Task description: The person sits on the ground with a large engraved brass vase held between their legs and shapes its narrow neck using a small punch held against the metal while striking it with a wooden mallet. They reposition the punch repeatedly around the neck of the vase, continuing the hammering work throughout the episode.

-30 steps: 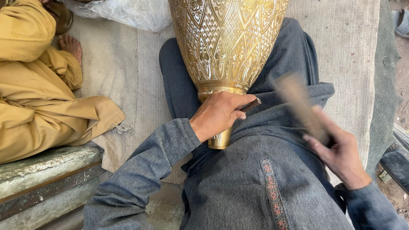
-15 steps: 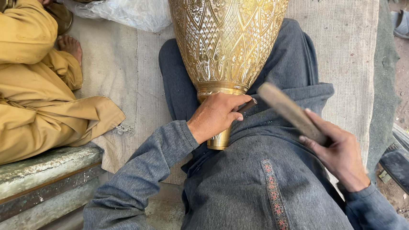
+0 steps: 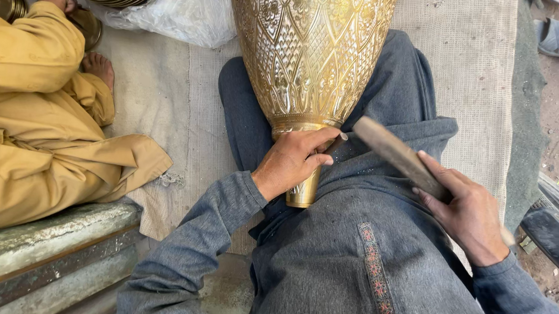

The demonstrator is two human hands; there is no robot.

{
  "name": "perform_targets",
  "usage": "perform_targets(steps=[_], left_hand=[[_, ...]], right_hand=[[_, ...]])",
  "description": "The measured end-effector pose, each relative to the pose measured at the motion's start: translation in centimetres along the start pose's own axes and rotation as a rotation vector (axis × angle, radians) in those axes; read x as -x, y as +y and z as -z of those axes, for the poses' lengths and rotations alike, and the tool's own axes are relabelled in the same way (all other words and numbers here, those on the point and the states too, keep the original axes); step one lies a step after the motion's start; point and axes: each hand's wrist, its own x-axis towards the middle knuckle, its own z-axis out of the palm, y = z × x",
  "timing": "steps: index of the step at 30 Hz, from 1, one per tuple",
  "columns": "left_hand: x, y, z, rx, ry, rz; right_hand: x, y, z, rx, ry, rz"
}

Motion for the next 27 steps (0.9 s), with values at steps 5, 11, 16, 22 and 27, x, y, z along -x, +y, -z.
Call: perform_targets(steps=[5, 11, 16, 22, 27], left_hand=[[0.5, -0.3, -0.4, -0.044, 0.06, -0.078], [0.4, -0.3, -0.7, -0.043, 0.041, -0.048], [0.1, 0.0, -0.8, -0.018, 0.06, -0.058], [-0.2, 0.4, -0.8, -0.074, 0.046, -0.058], [-0.1, 0.5, -0.8, -0.037, 0.038, 0.019]], right_hand=[[0.1, 0.3, -1.2, -0.34, 0.208, 0.275], [-0.2, 2.0, -3.1, -0.347, 0.299, 0.356], [-0.1, 1.7, -2.5, -0.628, 0.303, 0.285], [-0.2, 1.3, -0.9, -0.577, 0.184, 0.136], [-0.3, 1.4, -1.5, -0.288, 0.115, 0.195]])
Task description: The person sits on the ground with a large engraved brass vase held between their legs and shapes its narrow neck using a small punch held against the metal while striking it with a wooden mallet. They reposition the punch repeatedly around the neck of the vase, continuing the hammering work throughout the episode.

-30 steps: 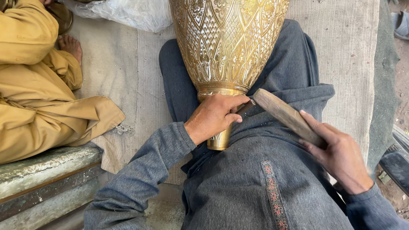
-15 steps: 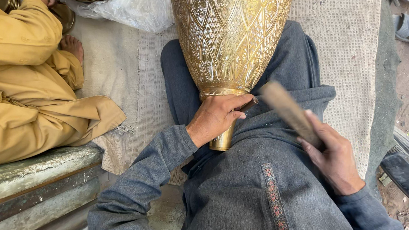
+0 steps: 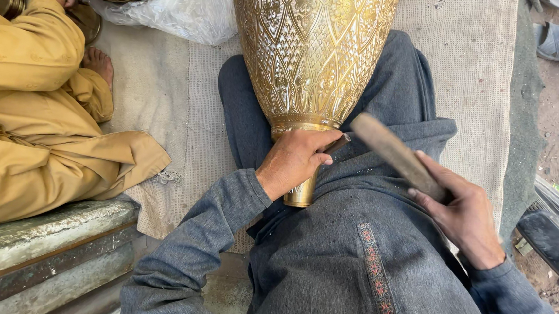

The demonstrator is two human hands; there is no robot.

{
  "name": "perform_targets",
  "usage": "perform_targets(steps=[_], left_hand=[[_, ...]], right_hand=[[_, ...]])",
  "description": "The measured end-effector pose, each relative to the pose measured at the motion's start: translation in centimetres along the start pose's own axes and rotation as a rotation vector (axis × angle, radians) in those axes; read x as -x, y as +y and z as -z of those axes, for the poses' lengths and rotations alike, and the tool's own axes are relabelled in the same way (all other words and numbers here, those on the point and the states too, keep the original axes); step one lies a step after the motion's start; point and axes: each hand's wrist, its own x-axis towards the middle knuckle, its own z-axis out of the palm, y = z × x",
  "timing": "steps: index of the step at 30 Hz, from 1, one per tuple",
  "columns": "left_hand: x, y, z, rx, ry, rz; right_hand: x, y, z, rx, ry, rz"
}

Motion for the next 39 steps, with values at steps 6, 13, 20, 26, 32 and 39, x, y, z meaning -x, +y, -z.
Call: perform_targets(steps=[6, 13, 20, 26, 32, 39], left_hand=[[0.2, 0.0, 0.2, 0.021, -0.048, 0.093], [0.5, -0.6, 0.3, -0.001, 0.039, -0.091], [0.5, -1.1, 0.5, 0.045, -0.003, 0.006], [0.7, -1.0, 0.2, -0.004, 0.09, -0.09], [0.4, -0.7, 0.2, 0.019, 0.044, -0.002], [0.3, -0.5, -0.1, 0.007, 0.023, 0.082]], right_hand=[[0.2, 0.6, -0.4, 0.132, -0.095, -0.133], [0.2, 0.6, -0.3, -0.175, 0.048, 0.036], [-0.1, -2.4, 0.7, 0.446, -0.11, -0.288], [0.0, -1.9, -0.3, 0.012, 0.097, 0.031], [0.2, 0.9, -1.5, -0.046, 0.06, 0.113], [-0.2, 0.0, -0.3, -0.115, 0.139, 0.077]])
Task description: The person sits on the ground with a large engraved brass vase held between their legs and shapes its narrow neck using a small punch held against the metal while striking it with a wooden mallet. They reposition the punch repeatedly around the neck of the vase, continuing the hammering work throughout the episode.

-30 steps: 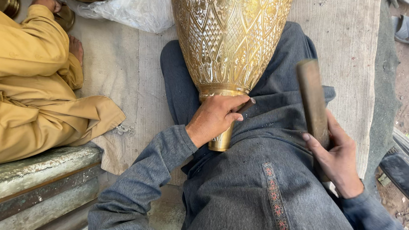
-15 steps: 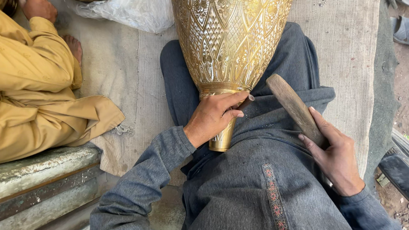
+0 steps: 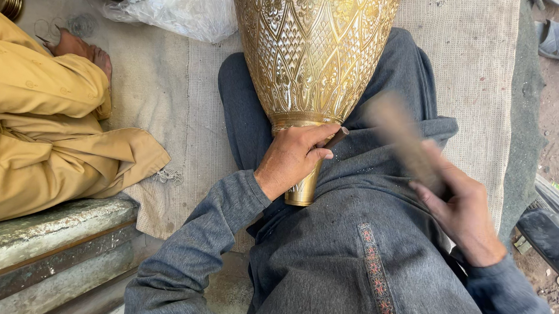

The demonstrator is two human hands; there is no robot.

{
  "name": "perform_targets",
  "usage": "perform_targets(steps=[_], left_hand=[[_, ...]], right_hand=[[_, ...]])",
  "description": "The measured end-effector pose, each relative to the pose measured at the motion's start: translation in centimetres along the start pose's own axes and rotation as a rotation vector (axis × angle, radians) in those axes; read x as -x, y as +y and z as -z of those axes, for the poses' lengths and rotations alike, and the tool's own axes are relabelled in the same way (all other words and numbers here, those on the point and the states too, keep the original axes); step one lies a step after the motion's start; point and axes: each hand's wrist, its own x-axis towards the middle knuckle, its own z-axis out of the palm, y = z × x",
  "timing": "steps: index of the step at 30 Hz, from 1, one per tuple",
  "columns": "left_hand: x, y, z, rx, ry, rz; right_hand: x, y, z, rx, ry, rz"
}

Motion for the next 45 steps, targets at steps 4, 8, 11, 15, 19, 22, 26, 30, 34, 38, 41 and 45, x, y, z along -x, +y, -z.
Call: perform_targets(steps=[4, 8, 11, 15, 19, 22, 26, 30, 34, 38, 41, 45], left_hand=[[0.3, -0.2, 0.1, 0.012, 0.051, -0.111], [0.6, -0.4, 0.1, 0.011, 0.084, -0.078], [0.7, -0.6, 0.1, 0.031, 0.08, -0.101], [0.5, -0.5, 0.0, 0.045, 0.054, -0.093], [0.4, -0.3, -0.1, -0.005, 0.043, -0.032], [0.4, -0.3, 0.0, 0.032, 0.034, -0.049], [0.5, -0.3, 0.0, 0.041, 0.031, -0.027], [0.6, -0.4, 0.1, 0.059, 0.01, -0.025], [0.8, -0.7, 0.3, 0.077, 0.013, -0.061], [0.8, -1.1, 0.3, 0.077, 0.022, -0.071], [0.5, -1.4, 0.3, 0.067, 0.055, -0.095], [0.2, -1.4, 0.4, 0.041, 0.078, -0.133]], right_hand=[[0.1, -0.5, 0.1, -0.142, 0.014, -0.167], [0.2, -0.3, -0.4, -0.113, 0.065, 0.158], [0.0, -0.5, -0.4, -0.118, -0.024, 0.111], [-0.4, -1.9, 0.0, 0.0, -0.05, 0.022], [-0.6, -3.0, 0.2, 0.082, -0.087, -0.071], [-0.4, -3.0, 0.3, -0.043, -0.027, -0.049], [0.3, -2.2, 0.5, 0.366, -0.241, -0.25], [0.3, -1.3, 0.0, -0.069, -0.038, -0.1], [0.0, -1.2, 0.2, -0.005, -0.065, 0.018], [-0.2, -2.4, 0.9, 0.027, -0.121, 0.234], [-0.3, -3.4, 1.2, 0.468, -0.156, -0.23], [-0.4, -3.3, 0.7, 0.162, 0.001, 0.074]])
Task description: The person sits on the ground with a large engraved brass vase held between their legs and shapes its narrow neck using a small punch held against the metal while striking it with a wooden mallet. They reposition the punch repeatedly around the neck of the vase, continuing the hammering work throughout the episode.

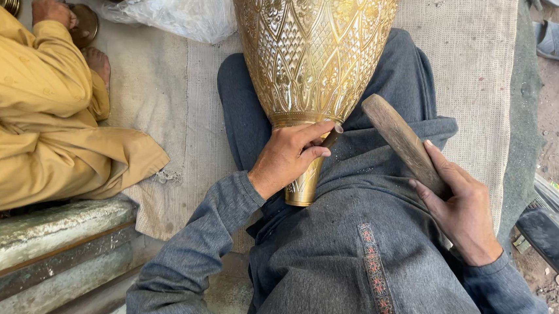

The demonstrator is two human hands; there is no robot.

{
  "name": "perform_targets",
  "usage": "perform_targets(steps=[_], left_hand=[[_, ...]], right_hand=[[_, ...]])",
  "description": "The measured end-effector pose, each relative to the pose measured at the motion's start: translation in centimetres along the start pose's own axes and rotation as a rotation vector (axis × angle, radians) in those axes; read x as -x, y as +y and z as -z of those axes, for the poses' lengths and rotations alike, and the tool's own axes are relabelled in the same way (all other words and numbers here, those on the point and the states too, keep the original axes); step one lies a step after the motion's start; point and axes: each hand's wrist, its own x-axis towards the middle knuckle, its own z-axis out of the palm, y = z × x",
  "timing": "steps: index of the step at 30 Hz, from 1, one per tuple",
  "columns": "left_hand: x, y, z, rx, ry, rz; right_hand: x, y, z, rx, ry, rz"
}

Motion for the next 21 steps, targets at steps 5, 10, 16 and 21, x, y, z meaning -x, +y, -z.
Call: perform_targets(steps=[5, 10, 16, 21], left_hand=[[0.0, 0.3, 0.0, 0.001, -0.019, 0.044], [-0.1, 0.7, -0.3, -0.051, -0.007, 0.021], [-0.2, 0.8, -0.3, -0.061, -0.008, 0.05], [0.0, 1.1, -0.1, -0.023, -0.033, 0.081]], right_hand=[[0.4, 2.0, -1.3, -0.293, 0.049, 0.033], [0.3, 3.1, -1.3, -0.048, -0.07, 0.012], [0.0, 1.0, -0.3, 0.057, -0.114, -0.197], [0.1, 0.3, -0.1, -0.205, -0.01, -0.112]])
